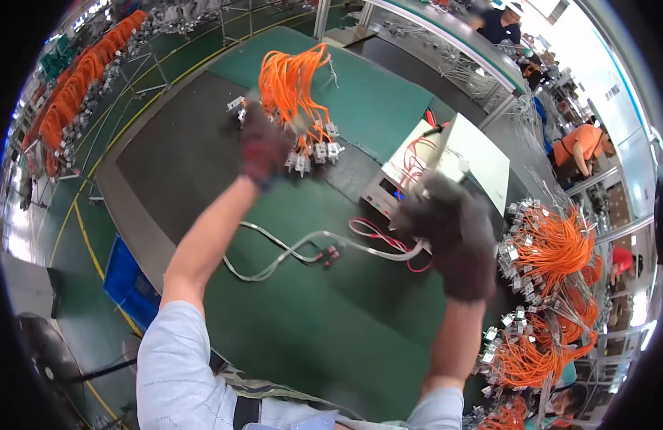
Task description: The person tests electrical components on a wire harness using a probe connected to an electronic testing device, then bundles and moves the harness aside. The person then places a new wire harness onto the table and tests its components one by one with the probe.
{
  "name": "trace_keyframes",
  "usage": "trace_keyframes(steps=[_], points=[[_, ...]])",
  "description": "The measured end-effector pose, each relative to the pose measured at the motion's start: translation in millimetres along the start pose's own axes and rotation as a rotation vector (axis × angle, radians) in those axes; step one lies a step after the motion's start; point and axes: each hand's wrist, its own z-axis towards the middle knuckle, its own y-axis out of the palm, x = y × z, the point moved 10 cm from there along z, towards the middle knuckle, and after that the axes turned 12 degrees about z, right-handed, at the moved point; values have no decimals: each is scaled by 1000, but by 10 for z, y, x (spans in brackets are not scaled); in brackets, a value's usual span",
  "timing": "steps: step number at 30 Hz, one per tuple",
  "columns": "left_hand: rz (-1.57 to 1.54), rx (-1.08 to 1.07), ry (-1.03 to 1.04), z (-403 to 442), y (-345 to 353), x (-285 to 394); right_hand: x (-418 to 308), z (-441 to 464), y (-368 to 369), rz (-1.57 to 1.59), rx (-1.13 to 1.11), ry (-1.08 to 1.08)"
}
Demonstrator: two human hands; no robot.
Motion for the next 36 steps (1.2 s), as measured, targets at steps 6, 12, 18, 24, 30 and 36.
trace_keyframes(steps=[6, 12, 18, 24, 30, 36], points=[[-603, -443, -308, 1238, 1121, -1071, 1021, 2602, 201, 339, 103, 142], [-1230, -798, -362, 1178, 1514, -1059, 1407, 3794, 386, 467, 178, 183], [-1106, -667, -123, 794, 764, -866, 1864, 3949, 695, 417, -45, 202], [-486, -499, 538, 94, -134, -655, 2017, 2643, 1740, 915, -403, 138], [-455, -619, 574, -97, -1326, -99, 1982, 1786, 1647, 854, -323, 94], [-774, -30, 138, -290, -2227, -234, 1695, 486, 1580, 743, -237, 72]])
